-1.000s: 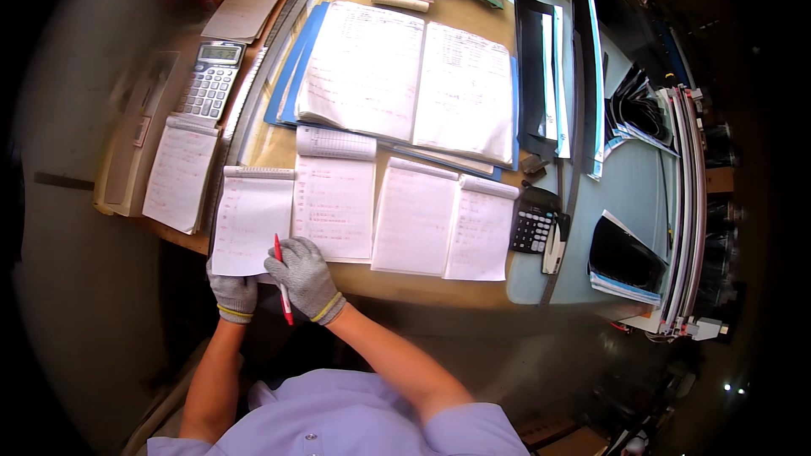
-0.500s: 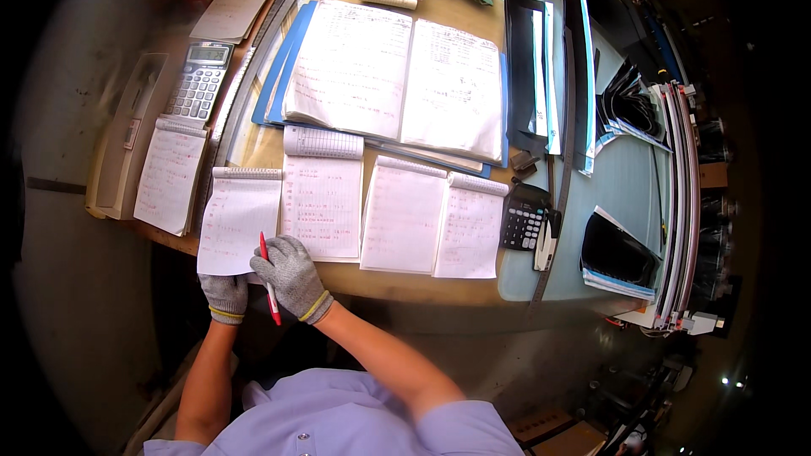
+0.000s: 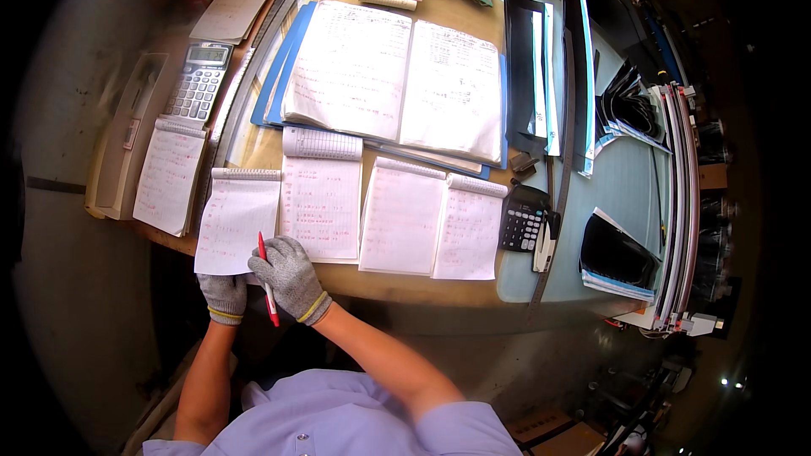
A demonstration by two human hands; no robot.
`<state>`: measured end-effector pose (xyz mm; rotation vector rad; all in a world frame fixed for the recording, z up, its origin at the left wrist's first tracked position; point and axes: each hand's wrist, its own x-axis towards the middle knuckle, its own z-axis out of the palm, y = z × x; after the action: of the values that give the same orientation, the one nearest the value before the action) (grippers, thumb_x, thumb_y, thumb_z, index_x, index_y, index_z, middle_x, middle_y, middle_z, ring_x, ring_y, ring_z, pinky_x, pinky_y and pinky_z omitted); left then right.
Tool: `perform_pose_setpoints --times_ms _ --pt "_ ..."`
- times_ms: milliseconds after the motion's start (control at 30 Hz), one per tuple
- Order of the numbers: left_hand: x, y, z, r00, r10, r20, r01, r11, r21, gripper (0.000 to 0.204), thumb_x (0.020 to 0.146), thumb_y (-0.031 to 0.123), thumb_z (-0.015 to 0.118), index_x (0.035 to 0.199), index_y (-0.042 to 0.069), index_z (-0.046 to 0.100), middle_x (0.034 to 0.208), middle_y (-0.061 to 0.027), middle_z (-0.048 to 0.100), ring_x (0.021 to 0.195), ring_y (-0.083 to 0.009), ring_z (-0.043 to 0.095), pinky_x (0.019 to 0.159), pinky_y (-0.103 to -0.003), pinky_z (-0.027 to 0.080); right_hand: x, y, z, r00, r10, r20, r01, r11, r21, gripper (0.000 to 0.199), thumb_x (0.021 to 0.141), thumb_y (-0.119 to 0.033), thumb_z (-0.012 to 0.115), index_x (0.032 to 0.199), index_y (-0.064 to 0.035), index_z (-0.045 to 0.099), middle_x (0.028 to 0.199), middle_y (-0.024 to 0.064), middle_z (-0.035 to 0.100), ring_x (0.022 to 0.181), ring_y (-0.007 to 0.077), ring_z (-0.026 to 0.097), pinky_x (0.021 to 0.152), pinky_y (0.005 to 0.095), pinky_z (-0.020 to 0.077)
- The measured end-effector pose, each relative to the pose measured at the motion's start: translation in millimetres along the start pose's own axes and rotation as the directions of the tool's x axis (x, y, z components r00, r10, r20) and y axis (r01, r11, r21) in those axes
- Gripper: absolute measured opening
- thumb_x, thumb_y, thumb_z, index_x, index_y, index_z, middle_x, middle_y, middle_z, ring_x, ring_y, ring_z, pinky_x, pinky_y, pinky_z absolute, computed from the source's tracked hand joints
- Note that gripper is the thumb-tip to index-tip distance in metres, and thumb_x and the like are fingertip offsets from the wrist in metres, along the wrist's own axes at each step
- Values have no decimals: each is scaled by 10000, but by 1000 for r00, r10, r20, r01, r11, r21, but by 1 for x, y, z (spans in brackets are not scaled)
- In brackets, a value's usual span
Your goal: The person sits at a desk and writes on multiple small notepads using a red pen. They flip through pages, write entries, and occasionally use a calculator to verify numbers. The person wears gloves throughout the process.
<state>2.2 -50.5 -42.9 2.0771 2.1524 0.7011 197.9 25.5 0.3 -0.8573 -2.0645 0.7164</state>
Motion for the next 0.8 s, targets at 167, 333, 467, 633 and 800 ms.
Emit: perform_pose_setpoints --times_ms 167,333,467,633,800 --pt "9 9 -7 997 55 -57 -54 998 22 388 858 99 683 1230 -11 669 1250 -257 648 1197 -485 580 1044 -565 445 -2 2 3 1000 3 2 -3 1000 18 282 790 -158 736 1053 -72 680 1038 169 663 1084 388 635 1027 533 487" --pt "3 5 -2 996 46 -77 -43 998 37 418 851 89 685 1259 4 660 1286 -253 632 1232 -489 559 1063 -571 430 1 0 1 1000 -3 -19 3 1000 10 272 764 -116 756 1020 -71 675 1050 137 690 1056 376 651 998 523 497" --pt "-2 -2 2 999 21 -29 -20 1000 18 473 850 131 732 1311 52 664 1364 -222 625 1314 -472 537 1116 -578 392 2 0 0 1000 -3 -27 3 1000 7 267 752 -101 771 999 -70 672 1056 120 702 1044 366 658 983 515 503" --pt "-1 1 1 999 10 -37 -10 1000 7 474 839 118 729 1304 52 668 1361 -225 627 1311 -474 539 1111 -578 395 1 -1 0 1000 -2 -30 2 1000 4 265 752 -100 769 996 -69 672 1059 118 700 1047 362 657 984 510 501" --pt "2 3 -2 999 24 -33 -23 1000 16 454 838 106 711 1285 40 671 1335 -231 633 1286 -476 548 1097 -575 406 1 1 1 1000 0 -20 0 1000 6 261 755 -106 767 994 -72 669 1054 116 698 1043 360 656 978 508 501"
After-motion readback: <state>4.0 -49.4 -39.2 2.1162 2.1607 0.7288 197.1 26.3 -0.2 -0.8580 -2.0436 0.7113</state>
